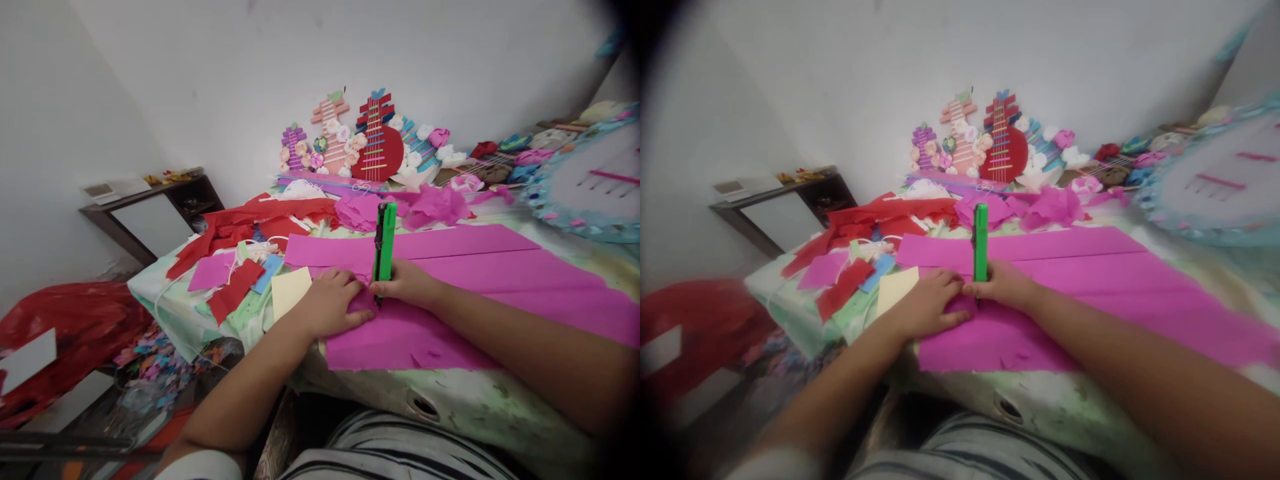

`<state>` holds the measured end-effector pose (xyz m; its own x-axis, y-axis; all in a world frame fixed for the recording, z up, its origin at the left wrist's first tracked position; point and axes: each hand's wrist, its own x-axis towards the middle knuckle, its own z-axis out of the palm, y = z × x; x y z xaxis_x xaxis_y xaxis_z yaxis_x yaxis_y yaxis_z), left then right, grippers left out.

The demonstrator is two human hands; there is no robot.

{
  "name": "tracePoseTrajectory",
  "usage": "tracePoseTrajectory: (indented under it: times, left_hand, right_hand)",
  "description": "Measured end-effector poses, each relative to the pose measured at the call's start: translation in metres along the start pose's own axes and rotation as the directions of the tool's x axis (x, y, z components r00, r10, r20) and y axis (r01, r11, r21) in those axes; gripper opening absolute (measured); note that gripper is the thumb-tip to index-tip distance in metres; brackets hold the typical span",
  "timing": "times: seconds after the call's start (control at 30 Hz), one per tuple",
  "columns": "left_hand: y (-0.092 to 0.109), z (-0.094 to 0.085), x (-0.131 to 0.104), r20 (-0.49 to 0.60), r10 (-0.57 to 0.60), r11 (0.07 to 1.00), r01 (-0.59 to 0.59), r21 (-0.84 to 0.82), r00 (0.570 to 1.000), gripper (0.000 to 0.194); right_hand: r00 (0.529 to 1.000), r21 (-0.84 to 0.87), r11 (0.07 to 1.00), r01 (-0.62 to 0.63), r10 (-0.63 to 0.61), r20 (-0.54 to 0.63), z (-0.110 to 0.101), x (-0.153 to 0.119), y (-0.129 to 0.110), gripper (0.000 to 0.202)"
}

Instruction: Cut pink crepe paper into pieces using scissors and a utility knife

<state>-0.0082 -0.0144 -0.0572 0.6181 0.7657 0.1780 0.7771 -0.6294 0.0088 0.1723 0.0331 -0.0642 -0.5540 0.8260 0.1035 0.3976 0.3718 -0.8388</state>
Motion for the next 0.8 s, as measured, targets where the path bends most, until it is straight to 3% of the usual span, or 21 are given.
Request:
tracePoseTrajectory:
  times: [0.13, 0.8]
  left_hand:
    - [-0.0001, 0.0000, 0.0003, -0.005, -0.006, 1.000, 0.005, -0.017, 1.000, 0.043]
    - [0.0007, -0.0001, 0.0002, -0.002, -0.009, 1.000, 0.009, -0.027, 1.000, 0.043]
  right_hand:
    - [1.000, -0.118, 0.993, -0.001, 0.001, 0.003, 0.0008, -0.0001, -0.0025, 0.033]
    - [0.995, -0.254, 0.966, -0.041, 0.017, -0.094, 0.0037, -0.0005, -0.0044, 0.036]
